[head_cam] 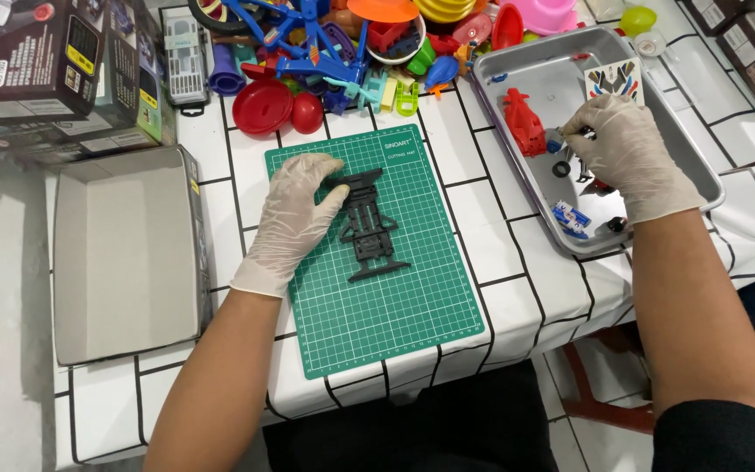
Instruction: The person assembles a toy vehicle chassis on a green cutting mat. They attach wheels to the black frame, then add a red body part and a small black component, using their hands to fit the pieces together.
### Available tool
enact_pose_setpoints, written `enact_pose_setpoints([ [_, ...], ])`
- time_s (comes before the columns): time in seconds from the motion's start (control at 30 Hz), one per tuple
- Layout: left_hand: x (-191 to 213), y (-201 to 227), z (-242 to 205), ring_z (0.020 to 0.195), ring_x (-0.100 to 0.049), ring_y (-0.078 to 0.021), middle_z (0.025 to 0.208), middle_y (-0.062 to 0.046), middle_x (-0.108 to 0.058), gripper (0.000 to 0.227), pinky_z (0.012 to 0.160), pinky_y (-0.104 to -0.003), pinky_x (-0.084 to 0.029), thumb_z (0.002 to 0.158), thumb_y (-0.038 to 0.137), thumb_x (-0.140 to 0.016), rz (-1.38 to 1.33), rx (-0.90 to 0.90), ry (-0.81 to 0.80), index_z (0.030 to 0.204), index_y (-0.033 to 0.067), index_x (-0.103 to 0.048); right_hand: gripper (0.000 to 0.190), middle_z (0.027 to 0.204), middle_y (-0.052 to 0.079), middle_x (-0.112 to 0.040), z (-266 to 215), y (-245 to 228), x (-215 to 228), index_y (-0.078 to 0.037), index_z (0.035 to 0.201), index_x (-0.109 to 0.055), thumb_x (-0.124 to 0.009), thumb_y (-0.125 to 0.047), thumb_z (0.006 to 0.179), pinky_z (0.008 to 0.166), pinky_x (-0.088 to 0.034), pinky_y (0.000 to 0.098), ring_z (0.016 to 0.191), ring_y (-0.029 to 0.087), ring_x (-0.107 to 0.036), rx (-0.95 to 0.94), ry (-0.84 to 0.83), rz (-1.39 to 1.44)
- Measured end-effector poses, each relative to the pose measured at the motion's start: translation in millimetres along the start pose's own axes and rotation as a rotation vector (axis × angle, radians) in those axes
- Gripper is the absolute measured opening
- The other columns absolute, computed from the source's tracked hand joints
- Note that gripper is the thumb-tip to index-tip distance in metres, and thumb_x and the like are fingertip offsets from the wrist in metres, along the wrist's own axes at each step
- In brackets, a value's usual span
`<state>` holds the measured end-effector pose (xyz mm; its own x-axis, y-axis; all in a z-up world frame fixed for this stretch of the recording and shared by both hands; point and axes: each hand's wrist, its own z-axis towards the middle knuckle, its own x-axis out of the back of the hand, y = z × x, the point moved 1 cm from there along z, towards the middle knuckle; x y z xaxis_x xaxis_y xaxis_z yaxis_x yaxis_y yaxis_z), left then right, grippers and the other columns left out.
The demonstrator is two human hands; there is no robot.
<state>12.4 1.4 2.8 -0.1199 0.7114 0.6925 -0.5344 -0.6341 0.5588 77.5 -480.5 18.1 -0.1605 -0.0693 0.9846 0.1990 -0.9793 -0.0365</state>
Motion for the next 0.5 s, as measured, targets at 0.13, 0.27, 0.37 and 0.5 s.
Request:
enact_pose_setpoints([
  [0.13, 1.6, 1.9, 0.5, 0.124, -0.054, -0.0327, 0.126, -0.012, -0.066, 0.034, 0.11, -0.05, -0.036, 0.096, 0.023, -0.066, -0.003, 0.024, -0.02, 0.126, 0.0071, -0.066, 0.013, 0.121, 0.001, -0.07, 7.2, 6.6, -4.7, -0.024, 0.103, -0.083, -0.075, -0.026, 0.092, 0.103, -0.038, 0.0442, 0.119, 0.027, -0.056, -0.065, -0.098, -0.06],
  [0.27, 1.5, 1.2, 0.2, 0.122, -0.055, -0.0336, 0.123, -0.012, -0.067, 0.032, 0.109, -0.05, -0.039, 0.096, 0.022, -0.067, 0.0, 0.0, 0.001, 0.124, 0.0064, -0.067, 0.016, 0.113, -0.002, -0.074, 9.5, 1.2, -4.3, -0.021, 0.099, -0.083, -0.069, -0.028, 0.097, 0.101, -0.042, 0.0451, 0.115, 0.027, -0.059, -0.066, -0.123, -0.124],
  [0.37, 0.3, 0.4, 0.3, 0.122, -0.055, -0.033, 0.124, -0.013, -0.066, 0.033, 0.109, -0.05, -0.038, 0.096, 0.022, -0.066, 0.004, 0.008, -0.005, 0.125, 0.0065, -0.067, 0.018, 0.113, 0.001, -0.072, 6.8, -0.2, -2.4, -0.022, 0.089, -0.082, -0.067, -0.027, 0.098, 0.103, -0.044, 0.0462, 0.11, 0.028, -0.062, -0.094, -0.115, -0.085],
  [0.5, -2.5, -2.6, 0.0, 0.122, -0.056, -0.0341, 0.124, -0.013, -0.067, 0.033, 0.108, -0.05, -0.038, 0.096, 0.024, -0.067, 0.025, -0.008, 0.007, 0.125, 0.0071, -0.067, 0.008, 0.118, 0.011, -0.068, -2.6, -16.2, 19.6, -0.015, 0.094, -0.076, -0.069, -0.016, 0.097, 0.102, -0.043, 0.0464, 0.116, 0.031, -0.059, -0.05, 0.043, 0.14],
])
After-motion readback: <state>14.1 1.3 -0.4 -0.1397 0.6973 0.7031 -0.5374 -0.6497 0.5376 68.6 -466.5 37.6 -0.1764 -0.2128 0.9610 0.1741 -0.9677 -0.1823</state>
